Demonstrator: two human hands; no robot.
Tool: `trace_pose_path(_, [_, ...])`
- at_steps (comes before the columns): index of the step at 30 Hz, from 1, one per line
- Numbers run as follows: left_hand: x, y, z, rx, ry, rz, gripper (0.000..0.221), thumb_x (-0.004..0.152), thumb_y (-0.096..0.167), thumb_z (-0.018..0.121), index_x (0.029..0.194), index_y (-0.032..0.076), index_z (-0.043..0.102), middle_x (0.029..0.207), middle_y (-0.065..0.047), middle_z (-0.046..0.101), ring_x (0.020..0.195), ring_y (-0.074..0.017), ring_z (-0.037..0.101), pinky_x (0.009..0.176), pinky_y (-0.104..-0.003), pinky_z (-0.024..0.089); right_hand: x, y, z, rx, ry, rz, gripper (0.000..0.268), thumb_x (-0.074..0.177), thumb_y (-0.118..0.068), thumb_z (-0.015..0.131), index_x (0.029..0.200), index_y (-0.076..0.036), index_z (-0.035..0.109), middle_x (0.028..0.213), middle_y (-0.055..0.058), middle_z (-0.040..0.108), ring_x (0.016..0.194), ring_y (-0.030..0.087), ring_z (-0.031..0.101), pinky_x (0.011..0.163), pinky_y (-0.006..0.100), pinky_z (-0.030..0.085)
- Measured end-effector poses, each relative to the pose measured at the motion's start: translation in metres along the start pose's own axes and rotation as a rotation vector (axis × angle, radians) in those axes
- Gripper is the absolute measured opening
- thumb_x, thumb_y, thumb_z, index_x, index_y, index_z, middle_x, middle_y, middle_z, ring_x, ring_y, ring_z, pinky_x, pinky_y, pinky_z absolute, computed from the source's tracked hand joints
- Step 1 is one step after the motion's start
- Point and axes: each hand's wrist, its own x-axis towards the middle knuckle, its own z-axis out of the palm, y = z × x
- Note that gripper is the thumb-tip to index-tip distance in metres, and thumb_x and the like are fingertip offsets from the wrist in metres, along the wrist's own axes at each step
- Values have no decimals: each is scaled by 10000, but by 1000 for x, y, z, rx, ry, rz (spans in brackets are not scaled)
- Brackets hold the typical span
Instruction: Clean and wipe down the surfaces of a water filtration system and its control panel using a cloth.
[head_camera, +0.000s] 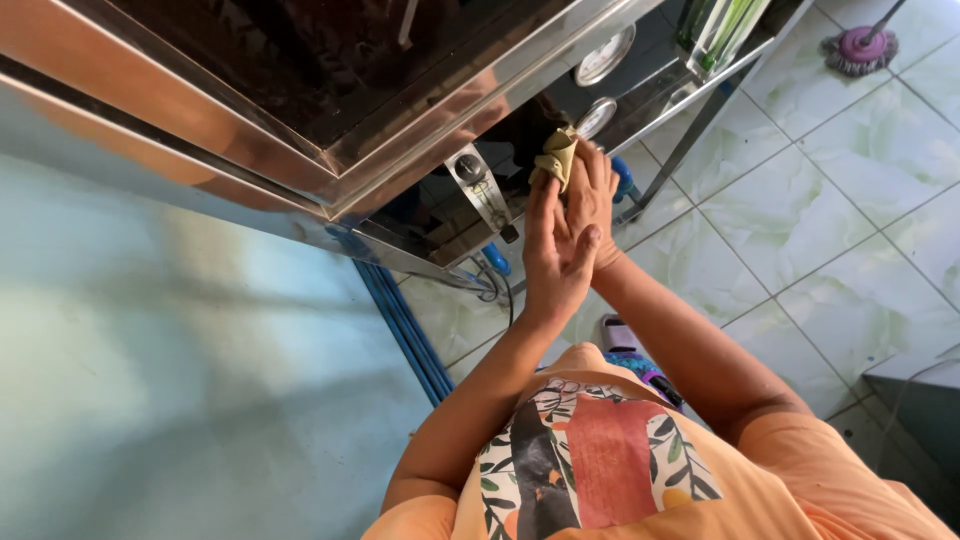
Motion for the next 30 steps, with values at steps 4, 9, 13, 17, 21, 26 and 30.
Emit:
trace_pose_path(4, [5, -12, 12, -9, -57, -14, 719, 1028, 304, 677, 1601, 15, 353, 1670, -248, 360, 1578, -397, 368, 1314, -469, 318, 13, 14, -14, -88, -17, -64, 509, 1027, -369, 532, 1385, -12, 589, 1420, 180, 539, 1280, 379, 491, 1068, 466, 347])
trace_pose_path(9, [28, -12, 47, -45, -65, 10, 750, 1044, 358, 661, 1621, 24, 317, 1669, -241, 370, 1583, -400, 371, 1325, -476, 311, 45, 27, -43, -106, -44, -115, 431, 942, -307, 567, 1263, -31, 649, 1274, 132, 615, 1163, 335, 530, 974, 433, 361])
trace_pose_path(13, [42, -13, 72, -58, -50, 8, 788, 1036, 380, 662, 1634, 30, 286, 1669, -239, 374, 1572, -392, 388, 1316, -463, 332, 58, 52, -51, -117, -39, -126, 388, 939, -292, 577, 1226, -45, 660, 1231, 121, 622, 1138, 335, 532, 955, 429, 359])
trace_pose_path(17, [49, -11, 93, -5, -72, -15, 830, 1014, 389, 669, 1637, 20, 261, 1662, -259, 358, 1559, -410, 376, 1291, -467, 329, 66, 70, -57, -85, -39, -118, 314, 942, -267, 613, 1162, -48, 665, 1168, 121, 622, 1078, 334, 536, 921, 427, 356])
trace_pose_path(21, [50, -22, 114, 44, -61, 19, 852, 1016, 384, 671, 1651, 11, 241, 1666, -273, 350, 1582, -432, 353, 1319, -478, 307, 68, 85, -65, 1, -64, -48, 264, 947, -246, 624, 1111, -42, 661, 1075, 140, 605, 1002, 344, 522, 897, 429, 362])
trace_pose_path(26, [45, -45, 139, 105, -88, 2, 875, 993, 359, 689, 1644, -4, 232, 1661, -294, 337, 1574, -453, 335, 1301, -483, 301, 46, 150, -51, 99, -109, -13, 262, 960, -225, 589, 1119, -24, 641, 1030, 168, 605, 971, 360, 534, 855, 440, 389])
trace_pose_path(30, [47, -57, 151, 109, -104, -43, 909, 971, 330, 691, 1632, -22, 176, 1647, -313, 295, 1546, -461, 322, 1273, -478, 293, 49, 163, -58, 191, -125, 63, 283, 982, -196, 551, 1190, -18, 625, 1079, 180, 606, 1001, 362, 556, 884, 445, 436])
